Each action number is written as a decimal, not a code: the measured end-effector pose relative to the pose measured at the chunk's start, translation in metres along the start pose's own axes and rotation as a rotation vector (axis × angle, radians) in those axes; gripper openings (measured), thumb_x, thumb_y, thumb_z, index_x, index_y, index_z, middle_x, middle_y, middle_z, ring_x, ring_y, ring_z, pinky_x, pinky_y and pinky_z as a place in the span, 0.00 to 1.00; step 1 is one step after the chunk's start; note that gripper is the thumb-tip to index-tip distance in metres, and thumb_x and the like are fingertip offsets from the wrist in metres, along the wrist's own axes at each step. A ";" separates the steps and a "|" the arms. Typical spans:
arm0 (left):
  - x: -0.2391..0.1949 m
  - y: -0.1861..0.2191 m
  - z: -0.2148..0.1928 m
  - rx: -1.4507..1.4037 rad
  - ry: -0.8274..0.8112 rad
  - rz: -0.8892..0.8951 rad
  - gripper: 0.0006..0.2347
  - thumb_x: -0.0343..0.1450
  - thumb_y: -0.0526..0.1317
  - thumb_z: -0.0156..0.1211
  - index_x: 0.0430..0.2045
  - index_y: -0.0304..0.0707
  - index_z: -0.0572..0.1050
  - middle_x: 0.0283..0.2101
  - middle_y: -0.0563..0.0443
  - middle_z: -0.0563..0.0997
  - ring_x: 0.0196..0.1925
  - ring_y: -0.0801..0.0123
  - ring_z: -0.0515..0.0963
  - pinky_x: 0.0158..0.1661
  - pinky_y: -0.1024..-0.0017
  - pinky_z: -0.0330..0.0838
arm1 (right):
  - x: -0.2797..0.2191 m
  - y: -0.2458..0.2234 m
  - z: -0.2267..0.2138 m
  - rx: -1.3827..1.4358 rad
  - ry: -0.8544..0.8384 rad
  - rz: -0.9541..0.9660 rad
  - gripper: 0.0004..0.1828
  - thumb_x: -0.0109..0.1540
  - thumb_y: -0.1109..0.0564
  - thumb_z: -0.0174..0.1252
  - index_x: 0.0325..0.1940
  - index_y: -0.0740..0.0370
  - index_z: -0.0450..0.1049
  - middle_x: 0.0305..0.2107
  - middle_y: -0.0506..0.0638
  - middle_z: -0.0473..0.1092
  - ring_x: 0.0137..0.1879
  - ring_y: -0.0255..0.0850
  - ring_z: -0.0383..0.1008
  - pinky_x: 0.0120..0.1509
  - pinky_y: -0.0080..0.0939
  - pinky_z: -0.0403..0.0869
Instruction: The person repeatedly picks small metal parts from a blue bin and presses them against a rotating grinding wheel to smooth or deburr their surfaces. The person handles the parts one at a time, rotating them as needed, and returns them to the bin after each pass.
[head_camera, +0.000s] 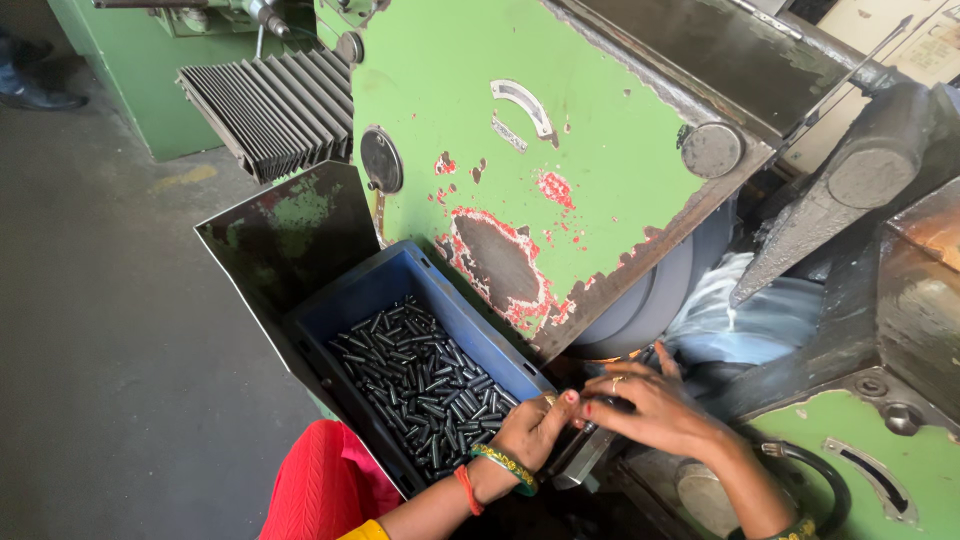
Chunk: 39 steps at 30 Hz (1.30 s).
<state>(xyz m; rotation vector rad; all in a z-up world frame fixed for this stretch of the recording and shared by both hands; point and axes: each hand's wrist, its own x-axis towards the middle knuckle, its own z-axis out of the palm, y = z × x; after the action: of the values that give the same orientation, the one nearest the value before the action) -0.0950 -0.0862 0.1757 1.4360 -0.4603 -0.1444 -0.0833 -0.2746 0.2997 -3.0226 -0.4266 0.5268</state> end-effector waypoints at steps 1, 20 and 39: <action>0.003 -0.004 0.000 -0.030 -0.001 0.027 0.19 0.80 0.46 0.45 0.36 0.29 0.81 0.35 0.45 0.85 0.40 0.65 0.85 0.46 0.72 0.76 | -0.002 -0.006 -0.002 -0.021 -0.034 0.022 0.25 0.59 0.35 0.54 0.55 0.43 0.80 0.59 0.37 0.73 0.73 0.36 0.60 0.79 0.67 0.26; -0.016 -0.023 -0.052 -0.995 0.330 -0.372 0.12 0.70 0.27 0.49 0.45 0.23 0.77 0.47 0.38 0.84 0.50 0.56 0.85 0.51 0.68 0.82 | 0.005 0.002 0.007 -0.011 0.099 -0.018 0.19 0.59 0.44 0.56 0.50 0.48 0.83 0.54 0.42 0.77 0.69 0.36 0.65 0.81 0.65 0.30; -0.012 0.015 0.009 -0.172 0.078 0.002 0.11 0.73 0.33 0.62 0.48 0.30 0.75 0.42 0.48 0.86 0.45 0.75 0.85 0.47 0.76 0.79 | 0.009 0.023 0.018 -0.003 0.157 -0.039 0.18 0.61 0.46 0.53 0.49 0.50 0.82 0.54 0.41 0.75 0.69 0.36 0.66 0.82 0.65 0.32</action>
<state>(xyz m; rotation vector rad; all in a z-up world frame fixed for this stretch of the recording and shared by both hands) -0.1119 -0.0883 0.1880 1.2682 -0.3763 -0.1224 -0.0750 -0.2941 0.2776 -3.0218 -0.4760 0.2843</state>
